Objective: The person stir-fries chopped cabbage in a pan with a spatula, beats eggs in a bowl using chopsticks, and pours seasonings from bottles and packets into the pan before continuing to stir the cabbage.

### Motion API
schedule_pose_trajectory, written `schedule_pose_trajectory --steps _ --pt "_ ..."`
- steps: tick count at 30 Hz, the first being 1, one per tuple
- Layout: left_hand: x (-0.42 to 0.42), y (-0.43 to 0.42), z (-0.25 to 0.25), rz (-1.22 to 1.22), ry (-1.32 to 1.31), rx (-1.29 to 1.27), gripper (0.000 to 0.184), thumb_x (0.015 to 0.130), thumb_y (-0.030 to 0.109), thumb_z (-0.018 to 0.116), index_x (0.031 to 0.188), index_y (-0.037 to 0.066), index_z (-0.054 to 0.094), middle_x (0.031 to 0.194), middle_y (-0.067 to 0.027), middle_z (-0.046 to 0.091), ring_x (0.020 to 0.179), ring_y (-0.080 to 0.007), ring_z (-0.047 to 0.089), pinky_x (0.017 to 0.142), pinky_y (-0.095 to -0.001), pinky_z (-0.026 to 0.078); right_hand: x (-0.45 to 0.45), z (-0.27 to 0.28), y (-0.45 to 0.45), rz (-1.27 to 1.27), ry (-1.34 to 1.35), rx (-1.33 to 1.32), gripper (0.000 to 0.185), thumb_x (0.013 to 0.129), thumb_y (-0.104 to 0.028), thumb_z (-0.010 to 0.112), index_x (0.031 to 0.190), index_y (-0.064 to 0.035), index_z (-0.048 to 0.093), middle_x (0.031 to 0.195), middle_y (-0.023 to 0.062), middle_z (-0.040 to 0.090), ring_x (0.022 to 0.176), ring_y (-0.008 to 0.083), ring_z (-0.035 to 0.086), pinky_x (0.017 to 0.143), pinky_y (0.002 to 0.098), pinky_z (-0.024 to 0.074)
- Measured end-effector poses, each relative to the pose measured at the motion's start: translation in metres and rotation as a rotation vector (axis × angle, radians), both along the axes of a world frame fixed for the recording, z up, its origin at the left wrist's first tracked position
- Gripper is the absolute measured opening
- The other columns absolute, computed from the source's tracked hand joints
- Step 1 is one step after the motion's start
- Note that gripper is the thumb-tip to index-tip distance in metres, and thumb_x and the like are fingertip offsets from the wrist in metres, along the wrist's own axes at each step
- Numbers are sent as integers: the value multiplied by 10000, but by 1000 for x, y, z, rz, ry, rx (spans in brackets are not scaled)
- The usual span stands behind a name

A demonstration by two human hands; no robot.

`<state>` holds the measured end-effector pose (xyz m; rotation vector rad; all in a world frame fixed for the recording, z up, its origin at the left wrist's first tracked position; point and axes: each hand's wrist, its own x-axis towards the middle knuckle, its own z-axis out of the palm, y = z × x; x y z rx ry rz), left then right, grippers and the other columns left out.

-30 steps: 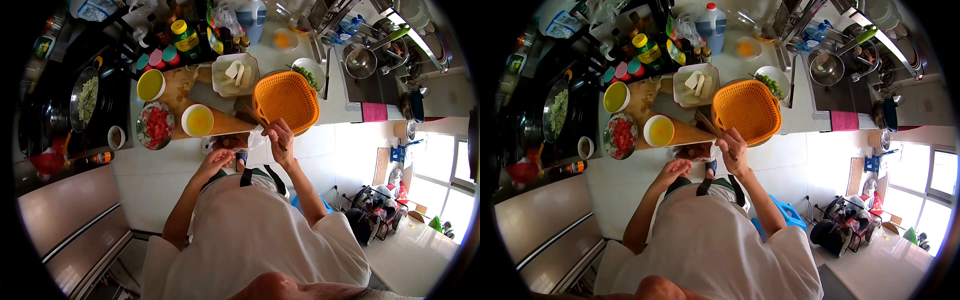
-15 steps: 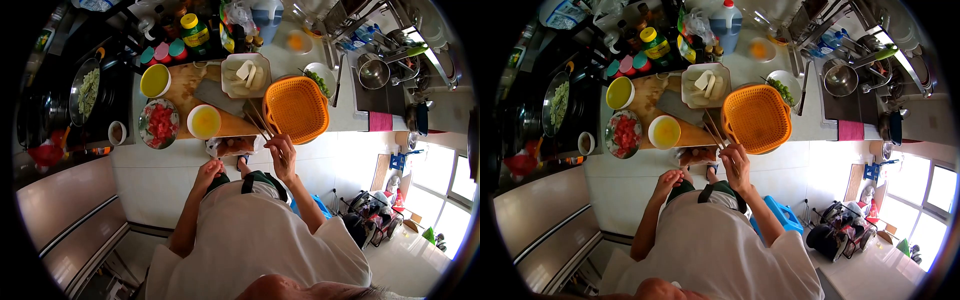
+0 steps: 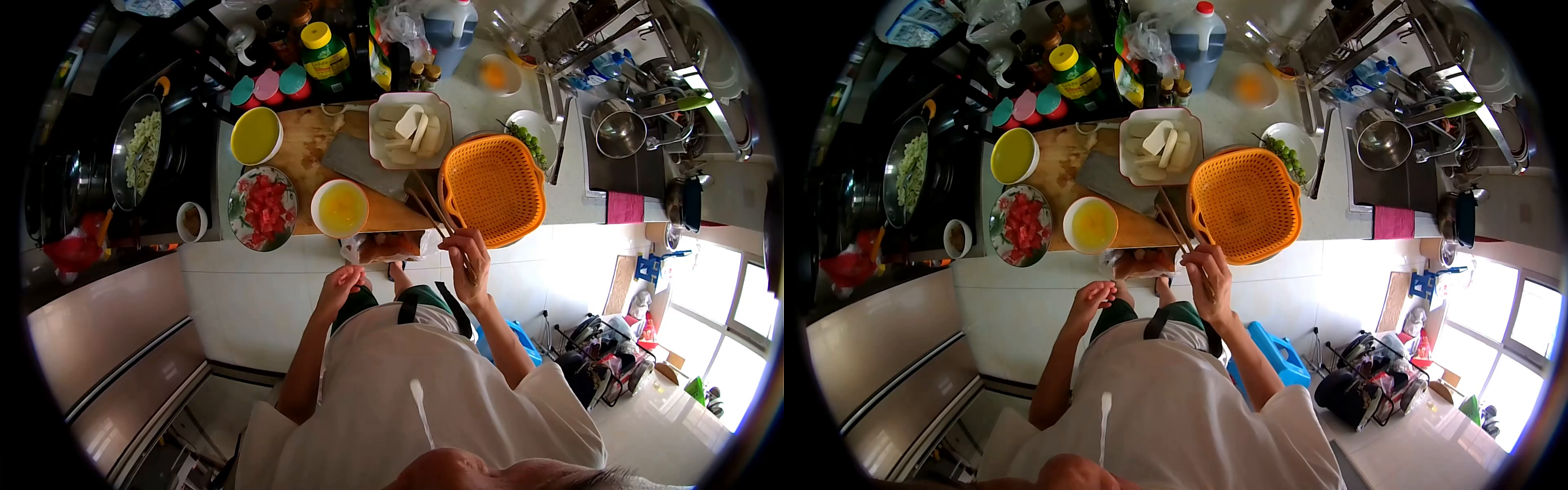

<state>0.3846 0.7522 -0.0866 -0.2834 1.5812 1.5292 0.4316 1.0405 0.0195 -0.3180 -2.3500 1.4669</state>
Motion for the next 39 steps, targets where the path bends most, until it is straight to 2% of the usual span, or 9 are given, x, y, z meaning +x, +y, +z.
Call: schedule_pose_trajectory --steps 9,15,18,21,27,31,34,37,39 --pt "-6 -2 4 4 7 0 241 980 238 565 1119 50 627 1024 -38 660 896 -121 620 780 -263 498 -7 7 -6 -60 30 -1 124 897 64 536 951 38 644 921 135 609 771 213 642 711 285 521" --pt "-11 -4 1 24 33 52 248 982 229 561 1124 33 614 1026 -54 653 897 -134 623 803 -277 506 -11 14 -9 21 40 34 126 922 22 557 1005 46 649 897 138 673 815 206 663 727 282 534" --pt "-11 -5 -7 90 28 87 271 985 207 552 1174 17 582 1045 -73 640 912 -154 623 839 -299 508 -13 15 -19 93 -78 -272 131 938 -11 561 1008 52 652 930 131 695 850 188 675 756 275 538" --pt "-18 -1 -8 188 -3 146 306 989 158 531 1252 3 523 1110 -100 612 964 -181 618 881 -317 502 -22 17 -32 145 -199 -308 170 951 -56 568 1043 66 642 944 127 700 905 205 693 805 276 539" --pt "-37 11 -16 538 -89 383 429 975 78 516 1376 10 377 1253 -161 550 1156 -271 577 1008 -380 454 -54 -6 -53 194 -215 -224 181 937 -73 580 1033 65 648 855 131 714 806 140 687 701 248 537" --pt "-53 14 -36 572 -163 517 461 978 24 481 1402 43 302 1306 -217 502 1220 -324 534 1072 -438 420 -62 -40 -63 157 -289 -429 202 943 -107 590 1028 66 651 855 103 715 794 124 676 700 235 531" --pt "-59 21 -23 657 -235 523 458 976 -10 459 1391 60 278 1332 -242 465 1243 -347 510 1081 -447 422 -68 -42 -59 28 -269 -430 205 945 -96 587 1057 61 656 878 99 713 805 118 667 735 225 526" --pt "-62 20 -31 636 -254 527 449 975 -19 456 1375 68 272 1358 -246 429 1257 -358 493 1074 -446 435 -63 -55 -61 165 -295 -511 196 935 -77 599 1071 48 664 887 90 709 797 113 661 741 222 525" --pt "-66 19 -34 610 -267 568 450 975 -26 445 1377 76 270 1364 -247 417 1264 -363 484 1072 -447 438 -68 -54 -54 57 -245 -568 190 928 -67 611 1072 42 668 886 82 705 791 114 659 736 224 528"
